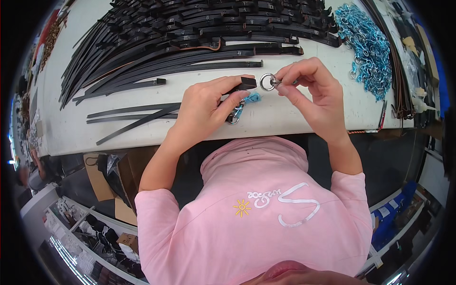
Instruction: The person assembles keychains by threading black leather straps through silver metal rings and attaching blue plastic clips. They repeatedly pick up straps and rings, thread the strap through the ring, and then attach the clip to the ring, placing the finished items on the table.
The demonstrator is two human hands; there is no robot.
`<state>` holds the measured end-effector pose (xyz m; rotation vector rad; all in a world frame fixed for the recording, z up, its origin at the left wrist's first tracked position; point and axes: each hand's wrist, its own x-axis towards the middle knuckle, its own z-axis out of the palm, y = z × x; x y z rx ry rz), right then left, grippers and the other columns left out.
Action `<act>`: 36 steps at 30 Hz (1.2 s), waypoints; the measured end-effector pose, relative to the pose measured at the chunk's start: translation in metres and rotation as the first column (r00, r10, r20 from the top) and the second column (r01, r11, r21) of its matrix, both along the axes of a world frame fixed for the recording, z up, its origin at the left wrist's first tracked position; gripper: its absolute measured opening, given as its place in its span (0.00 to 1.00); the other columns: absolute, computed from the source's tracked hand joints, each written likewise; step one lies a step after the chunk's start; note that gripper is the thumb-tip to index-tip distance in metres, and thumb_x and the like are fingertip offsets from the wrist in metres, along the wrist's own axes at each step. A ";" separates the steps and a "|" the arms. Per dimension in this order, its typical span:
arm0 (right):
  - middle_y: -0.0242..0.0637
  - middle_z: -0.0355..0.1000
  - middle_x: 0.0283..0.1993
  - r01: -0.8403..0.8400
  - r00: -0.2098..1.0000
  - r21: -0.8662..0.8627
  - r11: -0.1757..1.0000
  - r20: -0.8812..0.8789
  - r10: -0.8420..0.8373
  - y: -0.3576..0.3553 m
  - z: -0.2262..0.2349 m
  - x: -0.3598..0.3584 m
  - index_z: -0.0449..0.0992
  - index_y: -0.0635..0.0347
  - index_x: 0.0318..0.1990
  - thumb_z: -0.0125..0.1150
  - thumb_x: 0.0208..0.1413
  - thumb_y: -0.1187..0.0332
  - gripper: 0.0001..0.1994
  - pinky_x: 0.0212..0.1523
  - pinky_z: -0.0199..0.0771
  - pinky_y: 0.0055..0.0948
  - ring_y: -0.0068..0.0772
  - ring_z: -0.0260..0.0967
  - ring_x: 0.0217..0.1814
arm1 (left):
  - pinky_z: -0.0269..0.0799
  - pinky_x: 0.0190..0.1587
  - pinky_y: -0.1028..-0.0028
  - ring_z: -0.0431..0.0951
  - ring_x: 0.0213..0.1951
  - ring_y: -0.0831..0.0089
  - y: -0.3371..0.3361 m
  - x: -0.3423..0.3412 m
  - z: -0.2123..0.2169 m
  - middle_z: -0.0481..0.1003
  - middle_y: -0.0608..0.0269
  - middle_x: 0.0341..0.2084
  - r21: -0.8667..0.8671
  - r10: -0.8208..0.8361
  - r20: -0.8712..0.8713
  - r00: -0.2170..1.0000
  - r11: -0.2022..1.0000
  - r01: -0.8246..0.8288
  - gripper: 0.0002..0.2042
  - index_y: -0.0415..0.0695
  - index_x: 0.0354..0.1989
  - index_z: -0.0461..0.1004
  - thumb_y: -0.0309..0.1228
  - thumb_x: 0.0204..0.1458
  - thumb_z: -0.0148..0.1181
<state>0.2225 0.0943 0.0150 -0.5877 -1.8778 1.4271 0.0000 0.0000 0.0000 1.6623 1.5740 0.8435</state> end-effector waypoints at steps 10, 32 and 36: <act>0.37 0.76 0.36 -0.044 0.967 0.529 0.847 0.237 -0.098 -0.001 0.002 -0.012 0.76 0.62 0.40 0.64 0.52 0.80 0.09 0.36 0.75 0.32 0.37 0.75 0.37 | 0.72 0.26 0.69 0.79 0.26 0.63 -0.002 0.005 0.003 0.81 0.60 0.31 0.200 0.000 -0.233 0.972 0.979 0.048 0.15 0.47 0.51 0.79 0.32 0.55 0.64; 0.31 0.74 0.40 -0.038 0.997 -0.285 0.958 0.047 0.053 0.019 -0.005 -0.045 0.73 0.64 0.48 0.62 0.61 0.68 0.12 0.37 0.71 0.20 0.19 0.70 0.37 | 0.75 0.32 0.80 0.78 0.28 0.79 0.023 -0.032 0.014 0.79 0.60 0.33 -0.288 0.129 0.688 0.714 0.952 0.105 0.17 0.33 0.56 0.73 0.34 0.68 0.49; 0.35 0.75 0.41 0.187 0.952 0.363 0.913 0.162 -0.259 0.009 -0.018 -0.037 0.72 0.64 0.47 0.62 0.58 0.71 0.12 0.41 0.74 0.28 0.31 0.74 0.39 | 0.76 0.33 0.79 0.79 0.29 0.78 0.028 -0.025 0.012 0.79 0.58 0.34 -0.328 0.128 0.714 0.688 0.930 0.168 0.19 0.33 0.59 0.72 0.34 0.68 0.50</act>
